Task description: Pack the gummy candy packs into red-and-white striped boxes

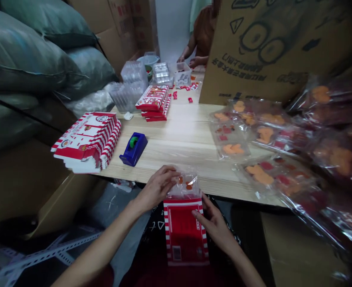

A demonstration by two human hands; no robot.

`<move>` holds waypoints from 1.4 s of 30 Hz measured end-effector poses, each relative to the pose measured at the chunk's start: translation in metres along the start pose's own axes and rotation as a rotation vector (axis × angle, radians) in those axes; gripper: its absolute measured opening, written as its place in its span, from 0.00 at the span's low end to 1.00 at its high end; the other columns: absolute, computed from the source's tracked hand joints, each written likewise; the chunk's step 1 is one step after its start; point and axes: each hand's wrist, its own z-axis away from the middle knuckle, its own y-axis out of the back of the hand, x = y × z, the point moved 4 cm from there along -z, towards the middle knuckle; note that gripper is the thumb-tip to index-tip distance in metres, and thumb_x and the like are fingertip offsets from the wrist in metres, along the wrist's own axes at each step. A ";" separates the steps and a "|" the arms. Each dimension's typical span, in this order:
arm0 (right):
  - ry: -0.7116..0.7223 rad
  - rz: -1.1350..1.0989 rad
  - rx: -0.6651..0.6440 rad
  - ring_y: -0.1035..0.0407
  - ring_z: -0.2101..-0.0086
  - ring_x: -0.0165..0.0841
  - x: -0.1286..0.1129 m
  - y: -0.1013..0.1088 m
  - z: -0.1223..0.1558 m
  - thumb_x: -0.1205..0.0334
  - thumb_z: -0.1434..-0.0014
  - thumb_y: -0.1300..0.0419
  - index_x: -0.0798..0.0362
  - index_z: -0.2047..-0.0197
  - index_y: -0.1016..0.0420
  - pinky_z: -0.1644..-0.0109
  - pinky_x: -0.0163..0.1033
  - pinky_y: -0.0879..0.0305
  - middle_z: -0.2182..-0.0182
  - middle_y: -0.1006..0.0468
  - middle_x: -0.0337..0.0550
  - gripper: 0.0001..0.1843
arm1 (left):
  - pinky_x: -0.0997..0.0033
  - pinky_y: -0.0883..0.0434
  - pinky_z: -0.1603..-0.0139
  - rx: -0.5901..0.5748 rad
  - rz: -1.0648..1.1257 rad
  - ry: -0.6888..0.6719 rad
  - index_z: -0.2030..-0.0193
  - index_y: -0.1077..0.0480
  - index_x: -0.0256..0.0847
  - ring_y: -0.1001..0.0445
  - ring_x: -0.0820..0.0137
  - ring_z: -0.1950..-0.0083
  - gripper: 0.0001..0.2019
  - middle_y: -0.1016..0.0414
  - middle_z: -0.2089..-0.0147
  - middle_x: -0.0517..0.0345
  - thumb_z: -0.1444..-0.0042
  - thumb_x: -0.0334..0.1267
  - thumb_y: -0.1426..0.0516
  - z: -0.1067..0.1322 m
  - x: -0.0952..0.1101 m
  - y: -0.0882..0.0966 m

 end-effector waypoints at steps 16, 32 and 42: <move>0.027 -0.070 0.027 0.32 0.36 0.42 -0.006 -0.008 0.006 0.54 0.37 0.32 0.41 0.33 0.32 0.30 0.54 0.39 0.35 0.26 0.45 0.31 | 0.53 0.44 0.38 -0.484 -0.181 -0.037 0.56 0.18 0.47 0.35 0.55 0.40 0.11 0.20 0.50 0.53 0.32 0.46 0.42 0.011 0.021 -0.021; -0.061 -0.233 0.144 0.20 0.55 0.42 -0.025 0.014 0.042 0.51 0.41 0.30 0.39 0.47 0.23 0.48 0.51 0.24 0.53 0.15 0.42 0.19 | 0.50 0.39 0.32 0.254 0.096 0.189 0.28 0.39 0.52 0.37 0.52 0.32 0.38 0.34 0.31 0.48 0.44 0.44 0.31 0.080 0.026 -0.048; -0.046 -0.043 0.231 0.21 0.51 0.45 -0.022 0.017 0.040 0.48 0.45 0.27 0.42 0.48 0.22 0.44 0.51 0.25 0.50 0.16 0.44 0.23 | 0.64 0.26 0.53 0.031 0.634 0.588 0.49 0.20 0.45 0.21 0.59 0.57 0.16 0.17 0.57 0.53 0.36 0.50 0.39 0.098 0.001 -0.101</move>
